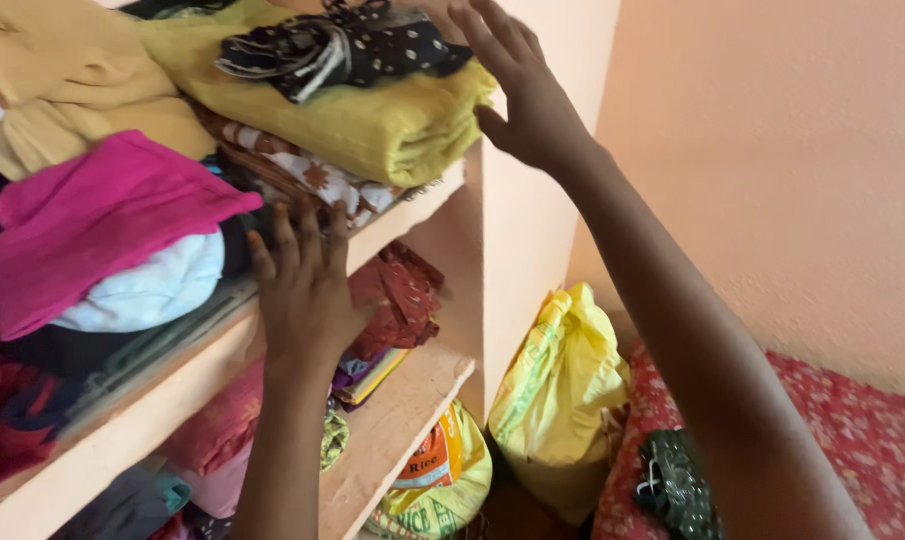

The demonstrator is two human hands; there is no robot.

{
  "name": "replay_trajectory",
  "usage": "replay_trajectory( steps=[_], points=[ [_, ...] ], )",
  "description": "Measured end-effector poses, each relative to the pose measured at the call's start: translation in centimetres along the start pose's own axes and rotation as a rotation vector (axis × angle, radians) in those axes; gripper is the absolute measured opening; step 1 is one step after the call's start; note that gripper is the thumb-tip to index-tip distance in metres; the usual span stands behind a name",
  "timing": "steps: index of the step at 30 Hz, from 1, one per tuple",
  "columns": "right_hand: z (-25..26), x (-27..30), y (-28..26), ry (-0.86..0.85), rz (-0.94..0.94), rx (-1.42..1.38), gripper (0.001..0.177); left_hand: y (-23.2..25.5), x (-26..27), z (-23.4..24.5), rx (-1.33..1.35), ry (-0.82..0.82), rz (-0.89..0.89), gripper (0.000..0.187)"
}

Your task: The person sorts through various articles of clothing, picking them up from a bed and placing them into different stacks on nearby shelves by hand.

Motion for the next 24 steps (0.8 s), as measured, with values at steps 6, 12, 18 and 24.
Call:
replay_trajectory(
  steps=[6,12,18,24],
  points=[
    [0.5,7.6,-1.3,-0.07,-0.05,0.085,0.087,6.9,3.2,-3.0,0.169,-0.11,0.074,0.12],
    [-0.2,18.0,-1.7,-0.217,-0.17,0.069,0.073,17.1,7.5,-6.9,0.446,-0.324,-0.08,0.115],
    [-1.1,32.5,0.5,-0.305,-0.468,0.06,0.07,26.7,13.5,-9.6,0.548,-0.465,-0.32,0.109],
    [-2.5,47.2,2.1,-0.321,-0.752,0.075,0.067,34.1,20.1,-12.8,0.638,-0.599,-0.416,0.106]
  ],
)
Point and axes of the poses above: each hand's wrist, its own x-axis away from the middle knuckle, its own z-axis out of the back of the hand, y = z × x, the point moved 10 cm from there along -x, towards the middle knuckle, and after that the axes turned 5 degrees about -x, right-handed, at the moved point
